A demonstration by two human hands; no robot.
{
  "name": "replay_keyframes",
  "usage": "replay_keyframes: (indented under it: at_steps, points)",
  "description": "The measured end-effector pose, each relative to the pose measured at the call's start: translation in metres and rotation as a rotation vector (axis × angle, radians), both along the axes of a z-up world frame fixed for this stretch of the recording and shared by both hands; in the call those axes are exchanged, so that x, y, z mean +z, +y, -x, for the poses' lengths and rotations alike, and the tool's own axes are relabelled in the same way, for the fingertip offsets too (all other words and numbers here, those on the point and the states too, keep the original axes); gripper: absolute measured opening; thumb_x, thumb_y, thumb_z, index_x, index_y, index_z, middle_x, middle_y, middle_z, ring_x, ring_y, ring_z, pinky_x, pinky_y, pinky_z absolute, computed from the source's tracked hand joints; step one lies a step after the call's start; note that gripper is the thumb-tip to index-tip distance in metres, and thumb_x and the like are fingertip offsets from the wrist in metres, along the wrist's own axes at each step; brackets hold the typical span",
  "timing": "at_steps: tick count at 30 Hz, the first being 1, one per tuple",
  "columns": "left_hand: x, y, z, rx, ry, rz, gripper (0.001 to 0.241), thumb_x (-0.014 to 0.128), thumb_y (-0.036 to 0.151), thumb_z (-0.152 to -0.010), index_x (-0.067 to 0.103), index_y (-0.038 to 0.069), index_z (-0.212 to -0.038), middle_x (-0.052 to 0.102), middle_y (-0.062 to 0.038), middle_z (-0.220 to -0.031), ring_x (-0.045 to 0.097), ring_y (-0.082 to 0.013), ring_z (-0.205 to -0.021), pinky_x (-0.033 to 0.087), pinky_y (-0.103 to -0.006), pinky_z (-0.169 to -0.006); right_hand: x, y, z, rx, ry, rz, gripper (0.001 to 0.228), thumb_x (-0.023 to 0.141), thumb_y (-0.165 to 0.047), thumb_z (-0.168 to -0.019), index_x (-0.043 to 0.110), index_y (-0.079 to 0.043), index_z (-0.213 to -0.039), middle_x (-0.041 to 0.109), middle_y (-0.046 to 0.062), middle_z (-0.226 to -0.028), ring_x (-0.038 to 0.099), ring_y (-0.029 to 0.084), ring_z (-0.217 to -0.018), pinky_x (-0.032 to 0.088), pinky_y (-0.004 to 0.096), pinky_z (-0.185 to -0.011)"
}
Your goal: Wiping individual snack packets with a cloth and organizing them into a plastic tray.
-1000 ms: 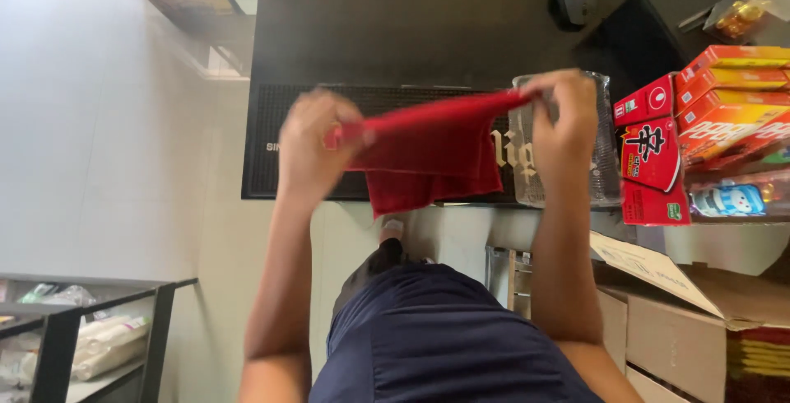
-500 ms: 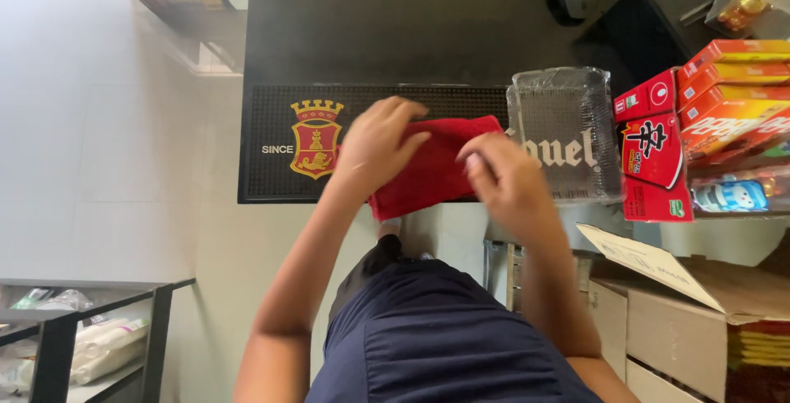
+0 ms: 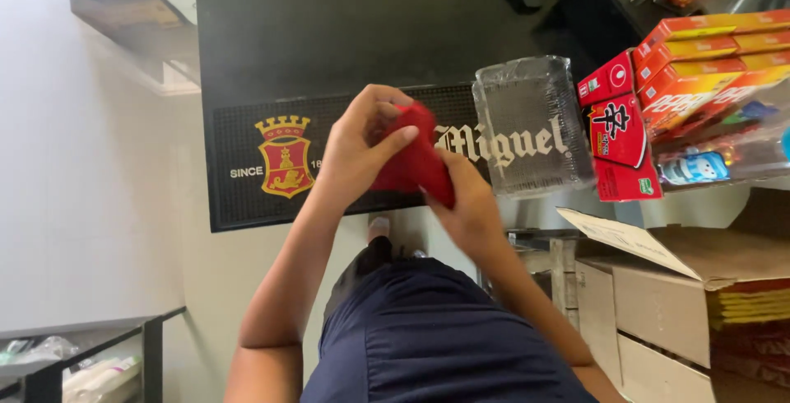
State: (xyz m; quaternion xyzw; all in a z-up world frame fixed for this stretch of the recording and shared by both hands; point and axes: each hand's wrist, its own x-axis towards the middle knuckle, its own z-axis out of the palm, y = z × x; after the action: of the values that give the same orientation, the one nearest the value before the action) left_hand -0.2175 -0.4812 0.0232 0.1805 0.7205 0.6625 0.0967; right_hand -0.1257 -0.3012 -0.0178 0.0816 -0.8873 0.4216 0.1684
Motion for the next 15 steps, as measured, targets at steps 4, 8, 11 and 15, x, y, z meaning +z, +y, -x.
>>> replay_keyframes:
  at_steps: [4,8,11,15]
  points:
    - [0.040,-0.010,-0.008,0.092,0.218,0.223,0.016,0.071,0.006,-0.096,0.071,0.006,-0.113,0.067,-0.005,-0.099,0.060,-0.0120,-0.082,0.050,-0.0263,-0.073,0.023,0.025,0.016,0.186,-0.367,0.431,0.057,0.078,-0.015,-0.082,0.055,-0.007,-0.133,0.071,0.014,-0.112,0.073,0.031,-0.105,0.059,0.037,-0.091]
    - [0.014,-0.009,-0.001,0.279,0.127,0.391,0.013,0.073,0.016,-0.094,0.075,0.009,-0.104,0.063,-0.006,-0.092,0.066,-0.0174,-0.082,0.055,-0.0298,-0.073,0.010,0.021,0.041,0.319,-0.357,0.678,0.044,0.074,-0.012,-0.092,0.056,-0.003,-0.131,0.065,0.017,-0.123,0.065,0.033,-0.115,0.053,0.039,-0.099]
    - [-0.027,-0.008,0.000,0.456,0.515,0.650,0.016,0.077,0.019,-0.091,0.074,0.009,-0.103,0.062,-0.014,-0.101,0.061,-0.0338,-0.096,0.050,-0.0420,-0.081,0.012,0.002,0.056,0.086,-0.456,0.021,0.043,0.076,-0.023,-0.092,0.060,-0.009,-0.130,0.068,0.013,-0.118,0.065,0.028,-0.114,0.050,0.040,-0.100]
    - [-0.047,0.010,-0.013,0.297,0.468,0.667,0.023,0.073,0.024,-0.088,0.072,0.011,-0.106,0.062,-0.010,-0.110,0.057,-0.0339,-0.110,0.047,-0.0461,-0.093,0.091,-0.001,0.047,0.259,-0.049,0.191,0.060,0.072,-0.020,-0.091,0.048,-0.004,-0.145,0.049,0.021,-0.147,0.043,0.033,-0.140,0.033,0.045,-0.119]
